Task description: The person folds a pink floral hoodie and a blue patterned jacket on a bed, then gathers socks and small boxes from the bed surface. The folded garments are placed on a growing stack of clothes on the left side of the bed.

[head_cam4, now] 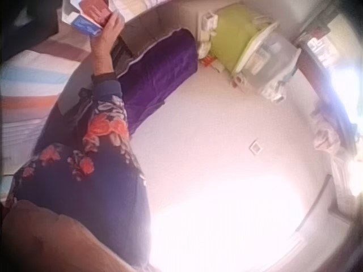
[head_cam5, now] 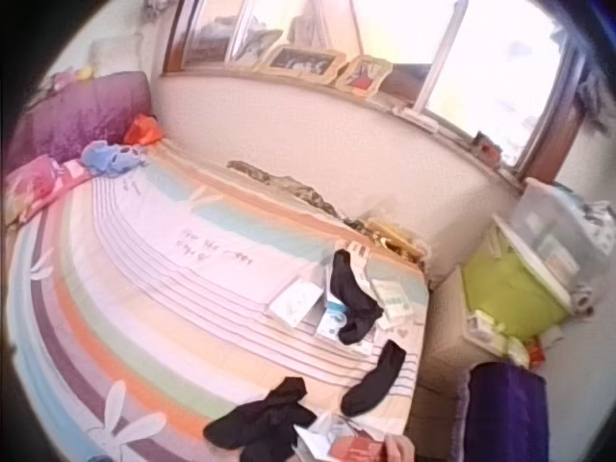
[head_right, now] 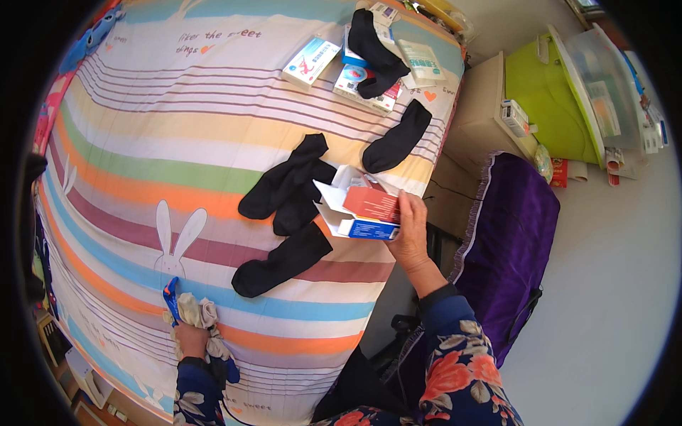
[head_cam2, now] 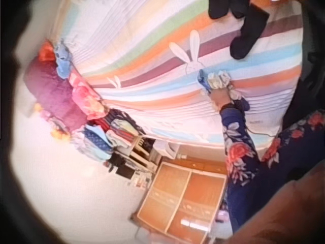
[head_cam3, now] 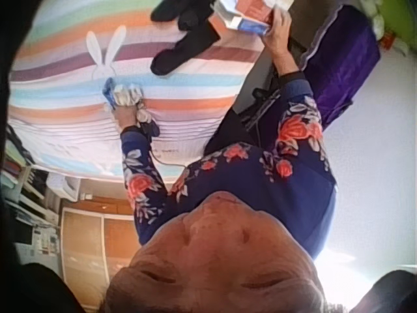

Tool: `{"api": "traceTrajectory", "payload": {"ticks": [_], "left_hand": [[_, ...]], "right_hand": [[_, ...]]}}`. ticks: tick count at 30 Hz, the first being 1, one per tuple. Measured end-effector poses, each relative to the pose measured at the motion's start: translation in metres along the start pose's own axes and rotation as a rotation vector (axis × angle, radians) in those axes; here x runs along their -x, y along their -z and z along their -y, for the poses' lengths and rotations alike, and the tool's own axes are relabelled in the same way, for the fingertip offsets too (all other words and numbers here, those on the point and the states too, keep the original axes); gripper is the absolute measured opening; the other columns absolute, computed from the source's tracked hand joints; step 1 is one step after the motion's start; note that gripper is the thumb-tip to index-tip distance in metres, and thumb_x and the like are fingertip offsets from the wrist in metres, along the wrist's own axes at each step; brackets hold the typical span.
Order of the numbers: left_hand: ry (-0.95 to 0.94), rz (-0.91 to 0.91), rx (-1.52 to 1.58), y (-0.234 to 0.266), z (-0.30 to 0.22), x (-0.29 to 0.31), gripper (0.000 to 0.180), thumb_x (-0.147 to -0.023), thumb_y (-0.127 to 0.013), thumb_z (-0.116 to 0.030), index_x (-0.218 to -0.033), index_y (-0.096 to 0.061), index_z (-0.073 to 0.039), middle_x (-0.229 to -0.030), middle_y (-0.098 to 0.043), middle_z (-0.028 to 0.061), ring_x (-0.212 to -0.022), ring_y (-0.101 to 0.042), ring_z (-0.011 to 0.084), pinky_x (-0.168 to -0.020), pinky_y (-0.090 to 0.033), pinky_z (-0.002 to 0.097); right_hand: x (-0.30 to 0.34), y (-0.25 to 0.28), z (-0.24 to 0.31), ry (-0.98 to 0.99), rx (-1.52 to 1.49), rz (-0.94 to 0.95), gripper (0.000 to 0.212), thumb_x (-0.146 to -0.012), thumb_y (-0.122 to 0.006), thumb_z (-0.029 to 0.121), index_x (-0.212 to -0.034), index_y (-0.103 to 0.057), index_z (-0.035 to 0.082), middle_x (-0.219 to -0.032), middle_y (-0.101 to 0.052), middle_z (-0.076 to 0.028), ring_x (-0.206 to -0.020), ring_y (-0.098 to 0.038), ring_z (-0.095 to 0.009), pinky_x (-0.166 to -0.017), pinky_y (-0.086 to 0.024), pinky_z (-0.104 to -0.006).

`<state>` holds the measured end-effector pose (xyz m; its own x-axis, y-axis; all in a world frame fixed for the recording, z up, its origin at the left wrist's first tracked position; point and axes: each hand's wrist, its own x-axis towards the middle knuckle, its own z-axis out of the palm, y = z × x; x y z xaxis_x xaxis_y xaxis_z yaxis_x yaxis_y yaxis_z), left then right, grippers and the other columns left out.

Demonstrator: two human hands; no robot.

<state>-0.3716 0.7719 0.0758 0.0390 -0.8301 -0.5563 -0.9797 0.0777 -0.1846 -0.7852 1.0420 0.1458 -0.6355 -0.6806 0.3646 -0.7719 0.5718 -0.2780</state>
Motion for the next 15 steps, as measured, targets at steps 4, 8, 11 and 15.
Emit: {"api": "traceTrajectory", "payload": {"ticks": [4, 8, 11, 15], "left_hand": [[0.036, 0.026, -0.02, 0.002, -0.002, 0.002, 0.069, -0.063, -0.07, -0.02, -0.117, -0.036, 0.004, -0.105, -0.044, 0.0214, -0.099, -0.048, 0.0369, -0.081, -0.045, 0.043], [0.028, -0.022, 0.011, 0.004, -0.003, 0.003, 0.075, -0.054, -0.073, -0.016, -0.117, -0.039, 0.008, -0.102, -0.05, 0.0253, -0.098, -0.052, 0.0388, -0.082, -0.045, 0.0401], [0.065, 0.032, -0.028, 0.004, -0.004, 0.001, 0.075, -0.057, -0.072, -0.019, -0.119, -0.037, 0.005, -0.105, -0.048, 0.0225, -0.1, -0.05, 0.0371, -0.083, -0.045, 0.0406], [0.08, 0.085, -0.055, 0.004, -0.004, -0.001, 0.077, -0.061, -0.073, -0.024, -0.123, -0.033, 0.0, -0.109, -0.043, 0.018, -0.103, -0.047, 0.0349, -0.084, -0.044, 0.0417]], "right_hand": [[0.006, 0.015, 0.008, 0.069, -0.027, -0.026, 0.081, -0.056, -0.076, 0.01, -0.124, -0.033, 0.0, -0.116, -0.042, -0.02, -0.108, -0.042, -0.037, -0.093, -0.035, -0.0414], [0.014, 0.026, 0.018, 0.018, -0.085, -0.074, 0.082, -0.055, -0.076, 0.007, -0.124, -0.032, 0.0, -0.117, -0.044, -0.019, -0.107, -0.044, -0.036, -0.093, -0.036, -0.0399], [0.02, 0.028, 0.022, -0.029, -0.219, -0.068, 0.085, -0.054, -0.077, 0.008, -0.125, -0.031, 0.0, -0.118, -0.043, -0.018, -0.108, -0.044, -0.035, -0.093, -0.036, -0.0386], [0.025, 0.022, 0.023, -0.112, -0.302, -0.055, 0.089, -0.053, -0.077, 0.01, -0.127, -0.028, 0.003, -0.119, -0.041, -0.019, -0.11, -0.042, -0.034, -0.094, -0.035, -0.0378]]}}
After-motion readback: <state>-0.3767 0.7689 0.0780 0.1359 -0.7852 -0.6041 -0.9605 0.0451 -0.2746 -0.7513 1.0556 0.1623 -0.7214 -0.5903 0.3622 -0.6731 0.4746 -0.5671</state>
